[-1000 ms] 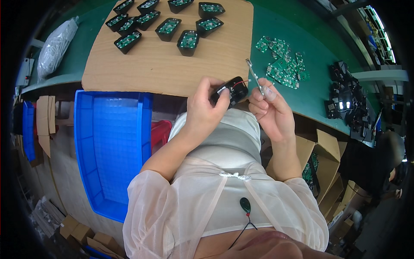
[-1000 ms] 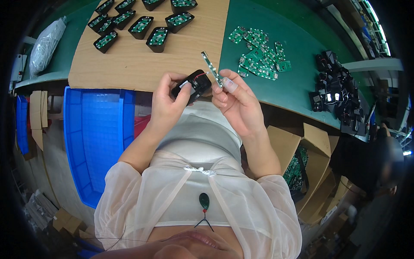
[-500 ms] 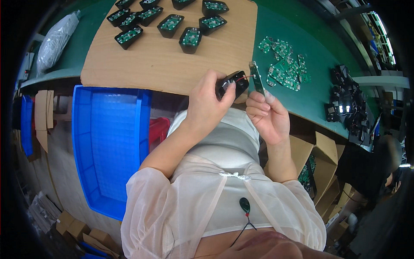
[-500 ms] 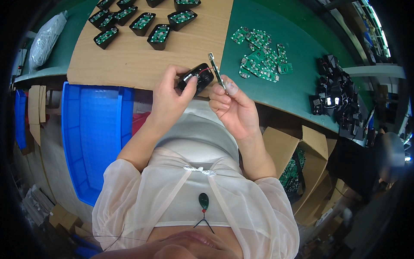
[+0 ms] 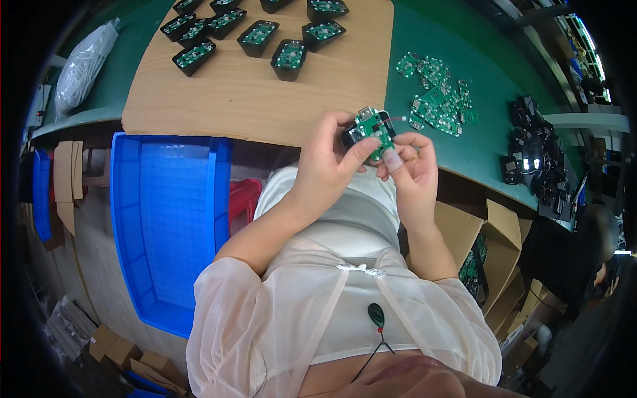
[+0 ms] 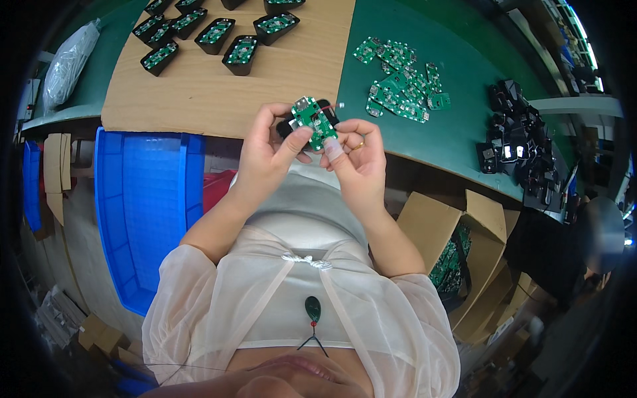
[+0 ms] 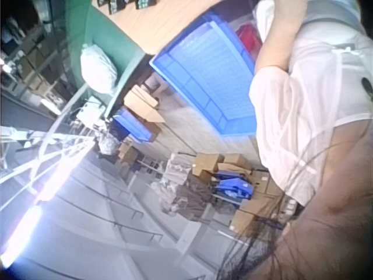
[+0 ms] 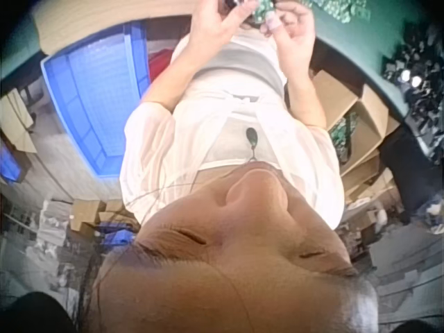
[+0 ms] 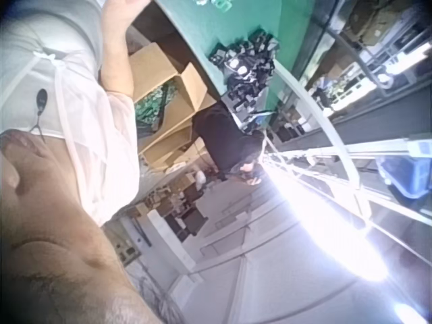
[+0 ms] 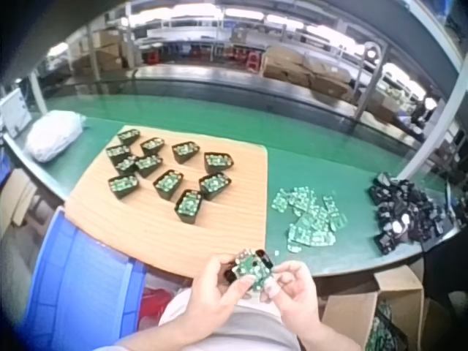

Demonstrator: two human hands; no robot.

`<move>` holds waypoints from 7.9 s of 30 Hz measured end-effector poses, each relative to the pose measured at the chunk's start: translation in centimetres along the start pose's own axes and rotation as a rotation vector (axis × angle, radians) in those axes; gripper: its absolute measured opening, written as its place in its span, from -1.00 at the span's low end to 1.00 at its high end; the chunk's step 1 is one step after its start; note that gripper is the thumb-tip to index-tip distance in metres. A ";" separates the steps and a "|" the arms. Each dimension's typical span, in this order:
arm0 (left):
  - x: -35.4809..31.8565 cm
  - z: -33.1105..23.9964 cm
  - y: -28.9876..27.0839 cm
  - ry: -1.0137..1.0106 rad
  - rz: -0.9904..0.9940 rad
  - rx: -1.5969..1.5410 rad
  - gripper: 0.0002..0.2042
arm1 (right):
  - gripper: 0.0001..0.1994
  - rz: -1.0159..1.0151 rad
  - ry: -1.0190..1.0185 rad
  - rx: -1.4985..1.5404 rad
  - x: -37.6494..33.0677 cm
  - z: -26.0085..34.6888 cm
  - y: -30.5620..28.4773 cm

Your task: The person picks up a circuit board and a black plastic housing, fits the board into the housing, and presses it into place. They then set the assembled unit onto a cardboard sheet and reach for a new housing to repeat the process.

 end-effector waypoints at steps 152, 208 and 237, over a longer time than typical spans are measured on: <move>-2.7 -1.7 -2.1 0.107 0.278 0.609 -0.57 | -0.71 -0.024 -0.057 -0.133 -1.5 0.5 0.3; -2.2 -1.1 -0.4 -0.031 0.094 -0.157 -0.72 | -0.82 -0.052 -0.949 -1.088 -0.3 3.5 3.1; 3.6 -7.9 -16.1 0.291 -0.533 0.619 -0.72 | -0.51 0.110 -0.450 -0.568 4.8 2.4 -1.7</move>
Point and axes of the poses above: each hand's wrist, its own x-axis towards the middle knuckle, its own y-axis out of the palm, z = x × y, the point moved 4 cm from there along x, towards the middle knuckle, and after that the axes turned 2 degrees about -x, right-handed, at the moved point
